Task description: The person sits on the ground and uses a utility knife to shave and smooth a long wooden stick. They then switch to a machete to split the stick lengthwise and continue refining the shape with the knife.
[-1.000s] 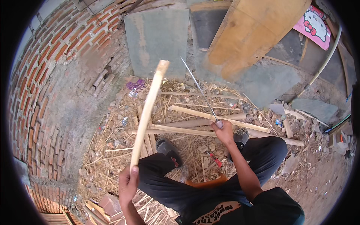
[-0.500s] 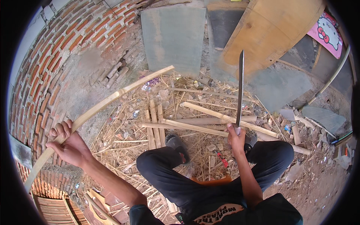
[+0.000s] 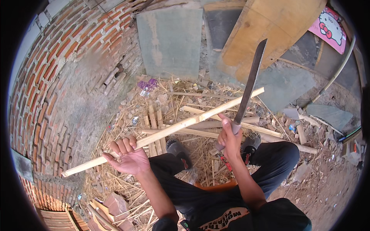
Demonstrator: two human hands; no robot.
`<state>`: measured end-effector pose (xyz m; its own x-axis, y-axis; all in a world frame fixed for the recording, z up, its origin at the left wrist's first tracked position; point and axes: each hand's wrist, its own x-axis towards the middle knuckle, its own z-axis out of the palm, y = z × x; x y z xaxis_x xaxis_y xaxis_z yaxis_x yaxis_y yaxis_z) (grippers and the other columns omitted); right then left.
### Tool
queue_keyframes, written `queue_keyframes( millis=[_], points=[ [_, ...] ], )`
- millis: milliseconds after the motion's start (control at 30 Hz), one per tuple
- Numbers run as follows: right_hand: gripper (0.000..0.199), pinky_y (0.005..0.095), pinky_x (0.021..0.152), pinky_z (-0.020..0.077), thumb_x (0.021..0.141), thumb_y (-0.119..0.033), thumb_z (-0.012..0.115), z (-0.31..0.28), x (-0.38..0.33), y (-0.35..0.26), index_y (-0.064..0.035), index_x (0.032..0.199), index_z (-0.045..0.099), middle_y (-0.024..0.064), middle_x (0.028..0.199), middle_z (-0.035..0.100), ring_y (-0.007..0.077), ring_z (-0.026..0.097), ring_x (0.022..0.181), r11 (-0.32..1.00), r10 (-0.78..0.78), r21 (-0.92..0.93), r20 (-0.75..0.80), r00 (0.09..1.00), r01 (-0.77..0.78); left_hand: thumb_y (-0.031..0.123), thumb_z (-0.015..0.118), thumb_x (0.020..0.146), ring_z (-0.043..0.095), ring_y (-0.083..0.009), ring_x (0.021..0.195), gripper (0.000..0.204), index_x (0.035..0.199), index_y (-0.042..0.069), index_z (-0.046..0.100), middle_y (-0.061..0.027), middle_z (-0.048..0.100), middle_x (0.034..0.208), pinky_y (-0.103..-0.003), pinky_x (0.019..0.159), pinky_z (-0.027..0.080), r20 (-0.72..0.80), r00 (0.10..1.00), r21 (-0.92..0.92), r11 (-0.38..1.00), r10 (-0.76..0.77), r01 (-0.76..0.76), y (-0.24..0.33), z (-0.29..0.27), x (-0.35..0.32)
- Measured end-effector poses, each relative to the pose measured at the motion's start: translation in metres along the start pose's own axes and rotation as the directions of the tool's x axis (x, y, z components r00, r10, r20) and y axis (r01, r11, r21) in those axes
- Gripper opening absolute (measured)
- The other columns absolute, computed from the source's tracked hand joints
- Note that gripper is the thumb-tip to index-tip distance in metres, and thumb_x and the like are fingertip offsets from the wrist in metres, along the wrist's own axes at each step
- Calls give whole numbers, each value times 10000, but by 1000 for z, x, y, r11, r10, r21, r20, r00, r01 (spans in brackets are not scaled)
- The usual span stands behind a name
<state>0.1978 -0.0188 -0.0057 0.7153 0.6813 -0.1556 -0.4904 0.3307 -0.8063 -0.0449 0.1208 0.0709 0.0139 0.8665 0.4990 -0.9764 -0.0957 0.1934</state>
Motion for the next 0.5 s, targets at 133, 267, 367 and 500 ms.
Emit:
queue_keyframes(
  millis=[133,267,367,500],
  points=[
    [270,275,434,281,1028,-287,732,3,3,4,-27,1046,660,-72,557,382,59,346,440,995,33,98,-34,999,-29,448,458,1127,218,-137,633,463,787,153,351,35,207,663,-343,680,270,76,996,-41,998,-42,45,3,-4,-6],
    [317,292,438,297,1019,-258,738,13,5,-1,-115,878,493,-56,553,374,88,349,434,982,53,186,-35,998,-46,436,455,1129,220,-133,640,442,800,156,360,34,222,674,-342,680,271,18,998,-43,997,-57,58,6,-3,-10],
    [333,294,446,303,1009,-242,745,15,7,-3,-131,871,463,-53,556,370,94,353,440,979,39,204,-63,997,-26,462,446,1126,388,-152,707,429,859,127,432,-17,391,744,-366,769,387,7,992,22,992,-123,123,6,-3,-9],
    [319,298,468,315,992,-213,755,7,14,-7,-136,882,465,-51,568,380,95,364,454,968,-3,250,-82,997,23,521,389,1131,620,-289,1133,527,1154,29,577,-166,630,1099,-440,1045,511,-256,913,601,687,-318,408,8,2,-23]
  ],
)
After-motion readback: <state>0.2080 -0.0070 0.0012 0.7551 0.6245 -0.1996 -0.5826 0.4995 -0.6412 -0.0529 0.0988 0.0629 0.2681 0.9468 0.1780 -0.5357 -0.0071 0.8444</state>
